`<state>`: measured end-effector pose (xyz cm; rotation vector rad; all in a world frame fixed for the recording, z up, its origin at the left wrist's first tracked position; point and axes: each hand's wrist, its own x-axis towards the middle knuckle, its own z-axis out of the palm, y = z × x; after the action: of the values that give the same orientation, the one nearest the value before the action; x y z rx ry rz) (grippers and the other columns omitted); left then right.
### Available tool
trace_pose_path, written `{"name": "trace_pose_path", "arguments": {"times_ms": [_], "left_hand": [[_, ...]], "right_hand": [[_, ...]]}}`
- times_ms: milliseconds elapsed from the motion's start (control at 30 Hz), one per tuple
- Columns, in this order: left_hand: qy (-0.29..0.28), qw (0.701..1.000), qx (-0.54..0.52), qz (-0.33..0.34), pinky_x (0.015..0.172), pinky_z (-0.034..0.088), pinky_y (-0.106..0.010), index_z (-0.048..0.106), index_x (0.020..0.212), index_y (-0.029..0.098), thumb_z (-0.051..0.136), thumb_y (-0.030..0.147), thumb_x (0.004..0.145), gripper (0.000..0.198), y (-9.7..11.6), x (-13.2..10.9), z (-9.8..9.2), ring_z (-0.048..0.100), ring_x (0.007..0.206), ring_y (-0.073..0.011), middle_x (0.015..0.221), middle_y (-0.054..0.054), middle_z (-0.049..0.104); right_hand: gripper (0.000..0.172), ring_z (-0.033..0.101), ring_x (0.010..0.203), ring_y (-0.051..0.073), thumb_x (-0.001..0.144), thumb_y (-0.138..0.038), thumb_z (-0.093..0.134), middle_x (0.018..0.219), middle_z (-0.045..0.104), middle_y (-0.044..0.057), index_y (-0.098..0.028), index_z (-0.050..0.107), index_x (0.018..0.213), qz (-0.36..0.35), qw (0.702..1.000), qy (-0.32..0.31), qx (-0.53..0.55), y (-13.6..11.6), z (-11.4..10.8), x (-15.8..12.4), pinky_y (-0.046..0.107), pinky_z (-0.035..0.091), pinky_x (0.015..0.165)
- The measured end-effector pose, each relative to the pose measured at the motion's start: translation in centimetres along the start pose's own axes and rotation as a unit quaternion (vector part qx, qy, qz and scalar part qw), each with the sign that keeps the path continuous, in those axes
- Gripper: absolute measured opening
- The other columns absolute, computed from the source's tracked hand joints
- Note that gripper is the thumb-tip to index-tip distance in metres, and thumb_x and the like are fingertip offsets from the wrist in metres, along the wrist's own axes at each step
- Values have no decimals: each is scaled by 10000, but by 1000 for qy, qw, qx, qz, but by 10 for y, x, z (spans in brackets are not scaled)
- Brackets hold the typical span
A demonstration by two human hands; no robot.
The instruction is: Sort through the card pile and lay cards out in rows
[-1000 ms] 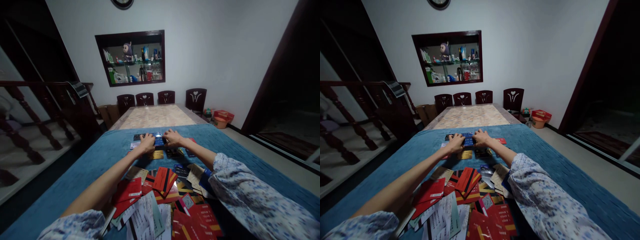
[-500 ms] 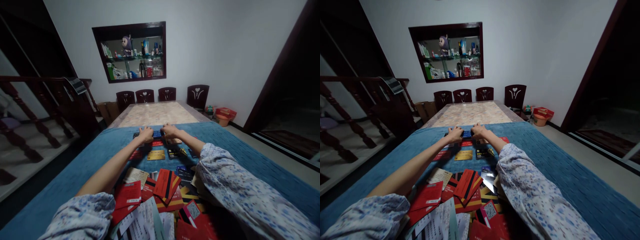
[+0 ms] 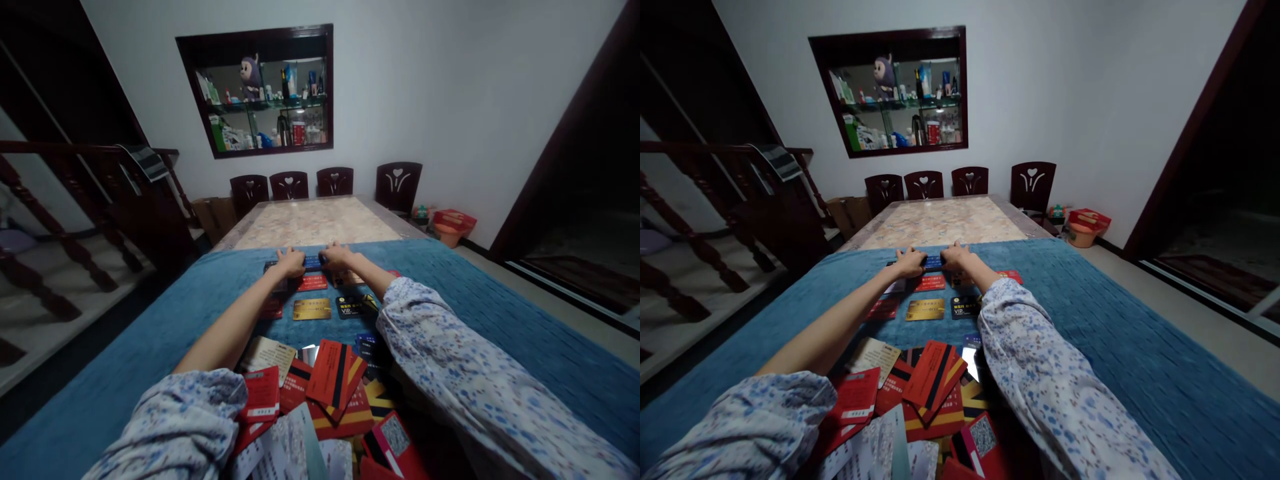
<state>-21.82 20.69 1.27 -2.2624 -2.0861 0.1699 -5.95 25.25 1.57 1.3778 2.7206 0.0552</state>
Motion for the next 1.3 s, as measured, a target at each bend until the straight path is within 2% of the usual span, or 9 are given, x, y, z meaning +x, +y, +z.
{"name": "trace_pose_path", "arguments": {"times_ms": [200, 533, 767, 933, 1067, 1300], "left_hand": [[-24, 1000, -9, 4, 1038, 326, -600, 625, 1126, 222, 532, 178, 814, 328, -5, 9, 3, 384, 1321, -337, 1308, -131, 609], [-30, 1000, -6, 4, 1027, 357, -599, 650, 1141, 216, 547, 159, 784, 376, -3, 13, 4, 396, 1316, -368, 1337, -149, 576], [-25, 1000, -9, 13, 1045, 338, -608, 592, 1238, 200, 543, 148, 794, 450, -6, 15, 9, 365, 1352, -352, 1341, -170, 576], [-11, 1000, -14, 10, 1070, 312, -597, 531, 1317, 232, 568, 175, 797, 525, -11, 17, 13, 343, 1383, -343, 1384, -154, 552], [15, 1000, -13, 10, 1084, 284, -609, 520, 1325, 226, 549, 150, 797, 534, -12, 8, 11, 293, 1416, -338, 1435, -163, 502], [77, 997, -6, 24, 1070, 286, -622, 549, 1286, 213, 528, 136, 814, 479, -7, -23, 3, 264, 1425, -346, 1422, -158, 499]], "right_hand": [[423, 425, 1314, 382, 854, -393, 608, 1350, 601, 123, -267, 652, 1256, -5, 1000, -14, -1, 2, 6, 14, 521, 424, 975], [412, 438, 1314, 398, 869, -324, 601, 1385, 573, 173, -219, 659, 1263, -9, 1000, -15, 2, 1, 6, 12, 572, 458, 972], [403, 460, 1313, 373, 820, -228, 609, 1345, 614, 144, -218, 676, 1218, -7, 1000, -15, 1, 1, 9, 17, 542, 454, 997], [408, 481, 1286, 362, 792, -251, 634, 1309, 643, 122, -236, 677, 1197, -12, 1000, -8, 6, 3, 8, 17, 507, 472, 973], [458, 473, 1277, 382, 777, -299, 657, 1321, 626, 134, -248, 656, 1232, -15, 1000, 9, 9, 5, 8, 14, 529, 465, 959], [574, 402, 1308, 390, 826, -314, 599, 1398, 531, 171, -255, 539, 1394, -27, 998, 54, 3, 6, 2, -2, 582, 412, 990]]}}
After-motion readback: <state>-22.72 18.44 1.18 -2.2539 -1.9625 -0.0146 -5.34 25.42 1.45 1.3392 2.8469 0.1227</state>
